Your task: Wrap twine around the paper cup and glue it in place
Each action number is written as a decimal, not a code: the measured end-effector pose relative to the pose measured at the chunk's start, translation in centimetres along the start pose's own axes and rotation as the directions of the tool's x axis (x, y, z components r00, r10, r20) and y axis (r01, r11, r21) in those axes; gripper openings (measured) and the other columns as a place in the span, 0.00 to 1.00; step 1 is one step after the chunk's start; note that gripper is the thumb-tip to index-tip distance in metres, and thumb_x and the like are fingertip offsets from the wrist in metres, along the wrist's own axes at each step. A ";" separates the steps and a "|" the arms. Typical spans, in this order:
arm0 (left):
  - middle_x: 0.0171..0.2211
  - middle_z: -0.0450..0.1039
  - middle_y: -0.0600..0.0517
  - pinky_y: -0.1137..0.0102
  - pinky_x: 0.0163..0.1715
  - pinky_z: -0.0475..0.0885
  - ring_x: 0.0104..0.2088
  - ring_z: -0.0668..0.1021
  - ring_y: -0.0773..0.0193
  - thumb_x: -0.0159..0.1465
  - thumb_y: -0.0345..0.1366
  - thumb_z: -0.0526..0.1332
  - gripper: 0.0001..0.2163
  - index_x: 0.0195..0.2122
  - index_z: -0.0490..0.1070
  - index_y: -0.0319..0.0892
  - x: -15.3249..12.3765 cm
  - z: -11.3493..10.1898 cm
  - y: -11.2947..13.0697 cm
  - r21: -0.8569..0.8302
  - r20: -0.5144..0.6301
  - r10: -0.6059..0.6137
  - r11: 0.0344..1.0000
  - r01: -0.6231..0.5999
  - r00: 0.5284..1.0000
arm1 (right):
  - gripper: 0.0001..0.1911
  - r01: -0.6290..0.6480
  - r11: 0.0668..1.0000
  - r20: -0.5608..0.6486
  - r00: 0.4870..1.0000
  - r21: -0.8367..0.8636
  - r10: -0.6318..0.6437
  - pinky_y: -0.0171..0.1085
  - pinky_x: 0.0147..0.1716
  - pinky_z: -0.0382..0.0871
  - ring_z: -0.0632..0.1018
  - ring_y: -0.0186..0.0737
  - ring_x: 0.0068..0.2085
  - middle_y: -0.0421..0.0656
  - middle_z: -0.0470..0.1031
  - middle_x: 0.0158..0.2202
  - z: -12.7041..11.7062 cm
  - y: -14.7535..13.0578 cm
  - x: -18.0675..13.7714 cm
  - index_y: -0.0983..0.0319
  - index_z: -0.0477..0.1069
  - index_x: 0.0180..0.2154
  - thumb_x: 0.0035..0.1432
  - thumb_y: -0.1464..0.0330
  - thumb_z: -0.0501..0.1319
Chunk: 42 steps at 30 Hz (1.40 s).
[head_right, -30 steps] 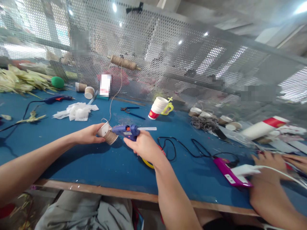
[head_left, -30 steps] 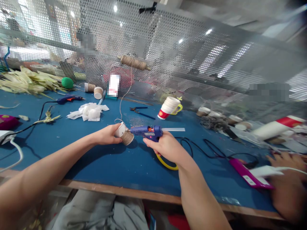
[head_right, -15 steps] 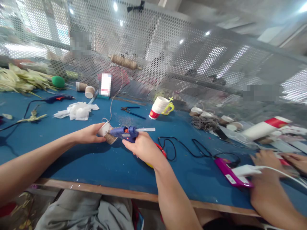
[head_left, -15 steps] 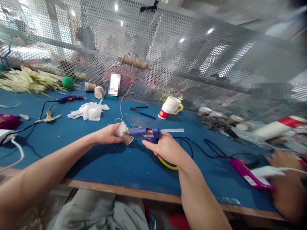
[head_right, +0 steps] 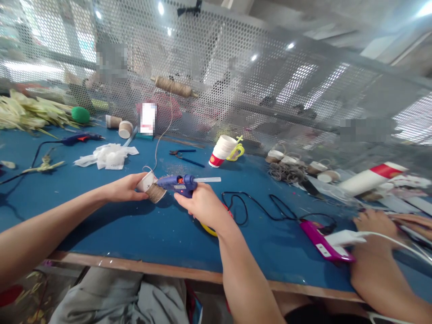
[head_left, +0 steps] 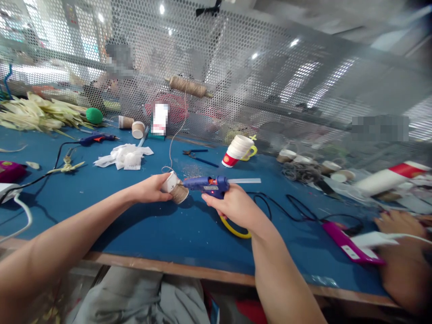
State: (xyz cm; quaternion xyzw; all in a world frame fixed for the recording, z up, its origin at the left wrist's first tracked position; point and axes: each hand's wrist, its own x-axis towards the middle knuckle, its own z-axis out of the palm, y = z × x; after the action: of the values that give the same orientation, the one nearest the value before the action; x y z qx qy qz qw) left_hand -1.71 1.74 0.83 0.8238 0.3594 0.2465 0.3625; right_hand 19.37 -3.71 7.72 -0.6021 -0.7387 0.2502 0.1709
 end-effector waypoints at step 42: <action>0.34 0.69 0.49 0.70 0.35 0.66 0.34 0.71 0.62 0.50 0.33 0.57 0.15 0.40 0.60 0.37 0.0 -0.1 0.1 0.034 0.028 0.026 0.999 -0.027 0.999 | 0.14 -0.006 0.999 0.010 1.000 0.043 0.005 0.31 0.19 0.63 0.67 0.31 0.15 0.38 0.64 0.11 -0.3 0.1 0.2 0.64 0.64 0.18 0.48 0.62 0.55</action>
State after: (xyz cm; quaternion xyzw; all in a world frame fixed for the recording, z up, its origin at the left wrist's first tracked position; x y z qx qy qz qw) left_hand -1.71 1.72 0.97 0.8380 0.3476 0.2337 0.3496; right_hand 19.58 -3.47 7.86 -0.5991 -0.7322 0.2696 0.1796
